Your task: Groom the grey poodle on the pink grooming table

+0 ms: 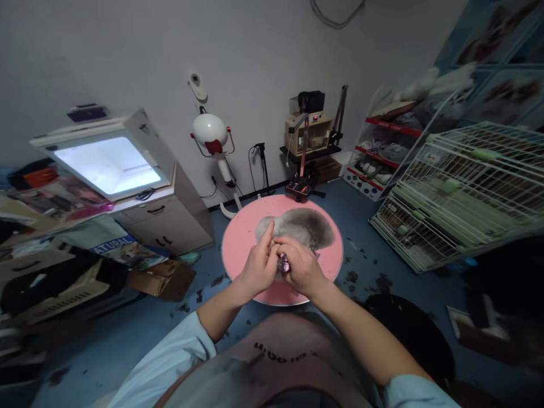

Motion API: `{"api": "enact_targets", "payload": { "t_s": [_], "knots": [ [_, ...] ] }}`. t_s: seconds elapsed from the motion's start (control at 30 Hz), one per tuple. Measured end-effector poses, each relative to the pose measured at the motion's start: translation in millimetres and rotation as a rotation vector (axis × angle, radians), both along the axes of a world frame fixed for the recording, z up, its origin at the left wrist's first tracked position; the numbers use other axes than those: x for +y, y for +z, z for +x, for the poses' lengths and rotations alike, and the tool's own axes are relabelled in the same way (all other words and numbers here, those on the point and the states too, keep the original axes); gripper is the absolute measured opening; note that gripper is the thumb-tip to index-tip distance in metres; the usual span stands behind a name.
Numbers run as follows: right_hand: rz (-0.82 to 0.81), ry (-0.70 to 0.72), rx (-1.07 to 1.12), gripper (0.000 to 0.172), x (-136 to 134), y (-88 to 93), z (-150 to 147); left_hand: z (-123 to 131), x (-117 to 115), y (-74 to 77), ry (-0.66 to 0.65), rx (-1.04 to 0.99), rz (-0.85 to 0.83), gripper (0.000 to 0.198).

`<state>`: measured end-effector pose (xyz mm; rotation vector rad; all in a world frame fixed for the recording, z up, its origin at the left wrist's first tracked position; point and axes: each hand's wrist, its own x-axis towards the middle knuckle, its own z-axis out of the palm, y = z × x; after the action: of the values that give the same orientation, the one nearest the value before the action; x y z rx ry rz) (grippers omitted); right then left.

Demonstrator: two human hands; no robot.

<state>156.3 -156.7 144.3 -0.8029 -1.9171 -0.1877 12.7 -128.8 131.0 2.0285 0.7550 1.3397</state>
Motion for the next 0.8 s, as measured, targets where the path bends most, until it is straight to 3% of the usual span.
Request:
{"api": "enact_targets", "payload": {
  "t_s": [0.13, 0.23, 0.3, 0.4, 0.47, 0.7, 0.8],
  "knots": [
    [-0.055, -0.015, 0.033, 0.022, -15, 3.6, 7, 9, -18, -2.0, 0.005, -0.121, -0.041, 0.057],
    [-0.127, 0.036, 0.101, 0.02, -16, 6.0, 13, 9, -21, 0.6, -0.05, -0.144, 0.022, 0.054],
    [-0.136, 0.051, 0.162, 0.017, -13, 7.6, 18, 6, -15, 4.3, -0.059, -0.094, 0.187, 0.049],
    [-0.119, 0.026, 0.26, 0.015, -8, 10.9, 25, 3, 0, 8.4, 0.053, 0.01, 0.504, 0.038],
    [-0.118, 0.035, 0.321, 0.016, -6, 14.2, 30, 7, 11, 7.8, 0.088, 0.049, 0.596, 0.034],
    [-0.233, 0.065, 0.47, 0.016, -11, 24.5, 42, 39, 18, 1.8, 0.064, -0.006, 0.535, 0.024],
    [-0.315, 0.082, 0.536, 0.014, -11, 26.4, 47, 48, 12, 3.9, 0.08, -0.115, 0.4, 0.023]
  ]
}}
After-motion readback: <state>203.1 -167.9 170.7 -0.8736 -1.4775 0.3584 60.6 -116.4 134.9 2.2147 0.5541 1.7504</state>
